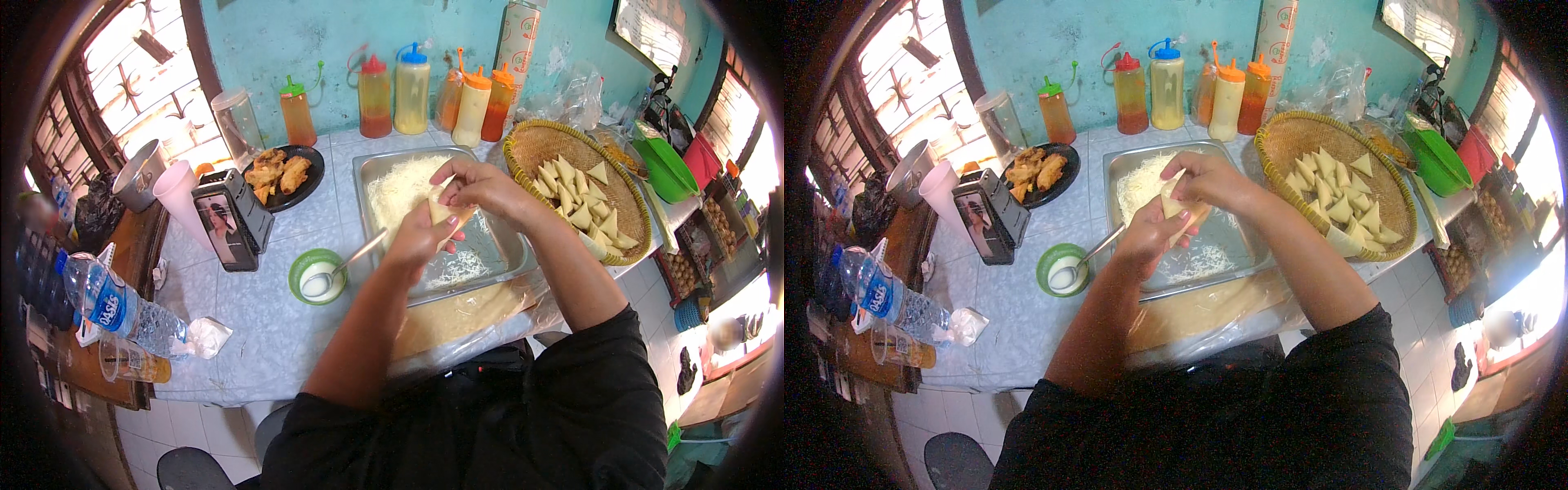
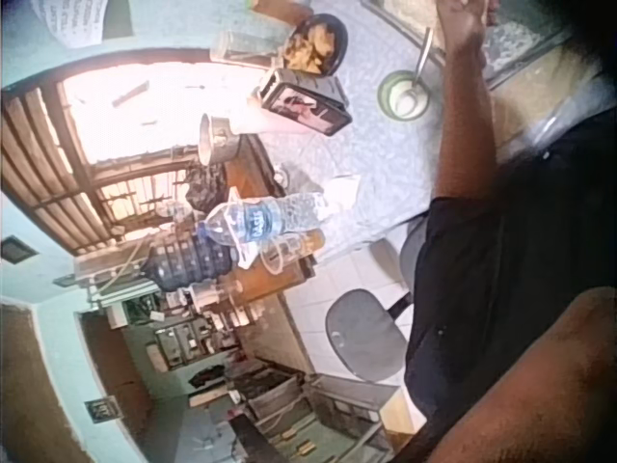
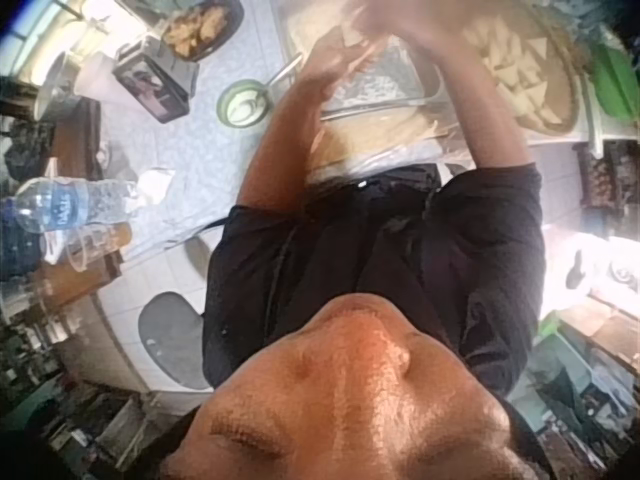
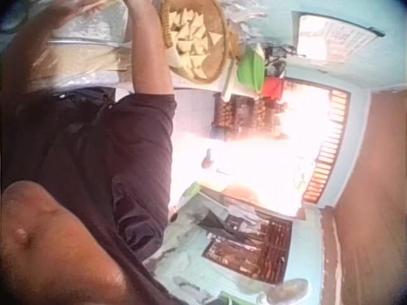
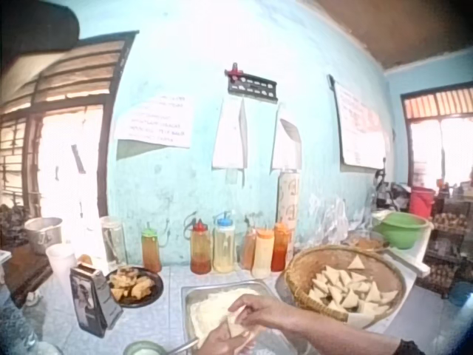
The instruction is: The person folds square pastry sheets into triangular samosas, fills them with shredded cheese, seals the edges with a liquid applied by a spoon, and places the finished pieces into a woven basket. The process repeats continuously with multiple units.
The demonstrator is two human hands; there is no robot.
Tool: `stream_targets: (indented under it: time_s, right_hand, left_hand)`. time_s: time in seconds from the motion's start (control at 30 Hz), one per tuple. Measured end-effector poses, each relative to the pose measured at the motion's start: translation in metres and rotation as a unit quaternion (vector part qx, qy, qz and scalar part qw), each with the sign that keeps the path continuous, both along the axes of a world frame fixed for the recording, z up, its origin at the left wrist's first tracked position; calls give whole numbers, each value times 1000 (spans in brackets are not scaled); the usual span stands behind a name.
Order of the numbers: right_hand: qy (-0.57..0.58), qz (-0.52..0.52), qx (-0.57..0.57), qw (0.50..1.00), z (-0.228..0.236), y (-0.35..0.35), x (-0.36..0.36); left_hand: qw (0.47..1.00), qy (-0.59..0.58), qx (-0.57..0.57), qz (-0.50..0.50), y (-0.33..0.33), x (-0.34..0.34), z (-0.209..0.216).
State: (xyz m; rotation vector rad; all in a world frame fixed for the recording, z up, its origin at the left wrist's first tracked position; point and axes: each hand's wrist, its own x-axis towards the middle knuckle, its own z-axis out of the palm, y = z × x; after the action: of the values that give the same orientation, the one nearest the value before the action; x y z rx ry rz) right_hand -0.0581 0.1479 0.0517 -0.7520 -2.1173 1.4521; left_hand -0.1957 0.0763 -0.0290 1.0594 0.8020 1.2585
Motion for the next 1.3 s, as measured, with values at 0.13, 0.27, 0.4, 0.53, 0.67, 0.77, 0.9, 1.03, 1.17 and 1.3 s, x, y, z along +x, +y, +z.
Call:
stream_targets:
  time_s: [0.13,0.27,0.4,0.53,0.67,0.77,0.9,1.03,1.17,1.3]
  right_hand:
    - [4,-35,-11,999,11,0,4]
    - [-39,-9,-21,999,14,-7,0]
    - [-11,-19,-82,996,30,-15,4]
    - [9,-58,-61,996,37,-19,3]
    - [-30,-36,-33,998,24,-15,-3]
    - [-33,-11,10,999,10,-12,-5]
    - [6,-64,-52,997,31,-21,3]
    - [-16,-66,-16,998,27,-18,3]
    - [-1,-13,-17,1000,12,-20,0]
    - [10,-68,-44,997,35,-32,1]
  left_hand:
    - [1000,7,4,-17,-2,2,6]
    - [996,-78,2,-33,-4,2,7]
    - [992,-120,-22,14,-8,2,15]
    - [997,-79,-13,17,-8,0,17]
    - [996,-82,-9,24,-9,3,16]
    - [997,-70,-18,18,-5,2,12]
    - [997,-75,13,23,-7,3,14]
    - [997,-70,41,13,-5,4,12]
    - [998,-57,31,13,0,2,7]
    - [996,-83,33,26,0,-1,7]
